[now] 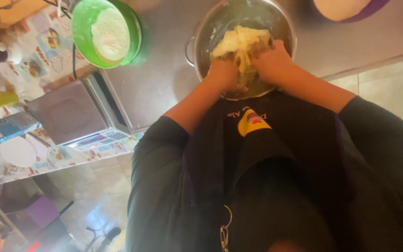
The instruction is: Kneading dough by hand in a metal bowl.
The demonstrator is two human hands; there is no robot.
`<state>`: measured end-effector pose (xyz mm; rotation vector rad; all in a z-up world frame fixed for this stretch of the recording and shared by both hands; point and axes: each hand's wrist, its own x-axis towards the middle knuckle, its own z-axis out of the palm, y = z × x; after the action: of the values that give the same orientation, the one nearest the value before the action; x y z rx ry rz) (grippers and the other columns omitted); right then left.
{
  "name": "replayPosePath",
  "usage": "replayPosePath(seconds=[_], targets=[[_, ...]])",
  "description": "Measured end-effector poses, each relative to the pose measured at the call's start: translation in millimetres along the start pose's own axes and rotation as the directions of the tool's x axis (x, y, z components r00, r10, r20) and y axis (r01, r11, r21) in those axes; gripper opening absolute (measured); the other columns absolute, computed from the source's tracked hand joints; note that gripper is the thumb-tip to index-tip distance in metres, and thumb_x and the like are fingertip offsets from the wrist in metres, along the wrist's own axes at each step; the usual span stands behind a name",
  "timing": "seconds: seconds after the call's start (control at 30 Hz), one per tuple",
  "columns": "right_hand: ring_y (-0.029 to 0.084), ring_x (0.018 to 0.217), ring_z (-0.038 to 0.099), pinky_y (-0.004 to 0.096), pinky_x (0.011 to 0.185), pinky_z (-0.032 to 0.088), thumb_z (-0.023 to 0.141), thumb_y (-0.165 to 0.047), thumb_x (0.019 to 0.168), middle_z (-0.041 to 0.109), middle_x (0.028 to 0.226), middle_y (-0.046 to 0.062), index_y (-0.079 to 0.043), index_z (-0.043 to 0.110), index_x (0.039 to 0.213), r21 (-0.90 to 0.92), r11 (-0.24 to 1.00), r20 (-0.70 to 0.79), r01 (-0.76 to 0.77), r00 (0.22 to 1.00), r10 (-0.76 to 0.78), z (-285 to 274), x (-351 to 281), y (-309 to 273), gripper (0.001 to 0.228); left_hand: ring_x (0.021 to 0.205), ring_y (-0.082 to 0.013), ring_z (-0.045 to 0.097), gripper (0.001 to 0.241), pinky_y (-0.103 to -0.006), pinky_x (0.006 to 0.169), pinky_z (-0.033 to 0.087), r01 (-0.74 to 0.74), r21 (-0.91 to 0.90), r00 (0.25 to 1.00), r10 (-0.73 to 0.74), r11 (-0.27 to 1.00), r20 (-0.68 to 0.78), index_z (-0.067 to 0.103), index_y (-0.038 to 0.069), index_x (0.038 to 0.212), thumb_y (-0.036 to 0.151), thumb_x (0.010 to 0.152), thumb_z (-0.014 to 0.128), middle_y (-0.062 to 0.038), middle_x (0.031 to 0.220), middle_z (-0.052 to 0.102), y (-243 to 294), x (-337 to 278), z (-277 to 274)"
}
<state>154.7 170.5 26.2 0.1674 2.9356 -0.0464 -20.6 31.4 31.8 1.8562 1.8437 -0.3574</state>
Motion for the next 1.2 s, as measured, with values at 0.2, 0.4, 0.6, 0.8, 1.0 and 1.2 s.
replayPosePath(seconds=[0.2, 0.4, 0.6, 0.8, 1.0, 1.2], targets=[[0.030, 0.090, 0.069, 0.046, 0.103, 0.035, 0.056, -0.033, 0.089, 0.078, 0.104, 0.008, -0.020, 0.075, 0.114, 0.353, 0.928, 0.267, -0.120, 0.963, 0.023, -30.8, 2.3, 19.9, 0.035, 0.093, -0.0421, 0.068, 0.059, -0.0504, 0.079, 0.052, -0.040, -0.176, 0.996, 0.026, 0.984, -0.082, 0.079, 0.020, 0.105, 0.074, 0.086, 0.063, -0.017, 0.106, 0.073, -8.5, -23.0, -33.1], [0.028, 0.074, 0.064, 0.040, 0.076, 0.054, 0.054, -0.017, 0.098, 0.071, 0.093, 0.006, -0.013, 0.074, 0.098, 0.388, 0.921, -0.208, 0.038, 0.977, 0.047, 11.1, 7.8, 31.3, 0.020, 0.075, -0.0307, 0.069, 0.037, -0.0413, 0.063, 0.052, -0.052, -0.345, 0.772, -0.182, 0.937, -0.609, 0.075, 0.017, 0.088, 0.047, 0.098, 0.056, -0.004, 0.088, 0.074, -15.5, -39.5, -35.2], [0.028, 0.070, 0.051, 0.045, 0.070, 0.047, 0.061, -0.024, 0.103, 0.055, 0.076, 0.013, -0.005, 0.047, 0.065, 0.624, 0.749, -0.167, -0.223, 0.898, 0.407, -52.7, 42.2, 37.1, 0.045, 0.137, -0.0359, 0.055, 0.060, -0.0425, 0.113, 0.047, -0.074, -0.490, 0.788, -0.250, 0.869, -0.563, 0.058, 0.008, 0.140, 0.031, 0.090, 0.081, -0.016, 0.153, 0.050, -43.6, 6.2, -20.2], [0.055, 0.131, 0.050, 0.053, 0.112, 0.040, 0.061, -0.017, 0.081, 0.046, 0.147, 0.043, 0.025, 0.038, 0.145, 0.666, 0.743, -0.125, 0.067, 0.992, 0.023, -76.5, 30.7, 25.4, 0.080, 0.147, -0.0379, 0.043, 0.076, -0.0433, 0.114, 0.047, -0.020, -0.411, 0.887, -0.174, 0.911, -0.428, 0.043, 0.005, 0.152, 0.030, 0.088, 0.076, -0.015, 0.156, 0.049, -23.7, 1.1, -26.8], [0.024, 0.139, 0.057, 0.049, 0.116, 0.035, 0.069, -0.020, 0.071, 0.063, 0.144, 0.012, -0.007, 0.065, 0.134, 0.312, 0.927, -0.247, 0.210, 0.960, -0.135, -42.4, -9.4, 15.5, 0.064, 0.117, -0.0414, 0.065, 0.075, -0.0447, 0.089, 0.054, -0.070, -0.157, 0.932, 0.008, 0.985, -0.363, 0.048, 0.009, 0.150, 0.044, 0.087, 0.068, -0.025, 0.152, 0.050, 0.2, -32.2, 6.4], [0.024, 0.147, 0.052, 0.066, 0.107, 0.031, 0.075, -0.037, 0.067, 0.065, 0.146, 0.010, -0.011, 0.065, 0.138, 0.121, 0.980, -0.198, 0.159, 0.971, -0.133, -10.4, -9.1, 1.6, 0.076, 0.132, -0.0529, 0.046, 0.096, -0.0571, 0.095, 0.049, -0.003, -0.094, 0.990, -0.011, 0.996, -0.144, 0.057, 0.009, 0.143, 0.072, 0.074, 0.079, -0.029, 0.153, 0.039, 7.8, -10.4, 17.0]])
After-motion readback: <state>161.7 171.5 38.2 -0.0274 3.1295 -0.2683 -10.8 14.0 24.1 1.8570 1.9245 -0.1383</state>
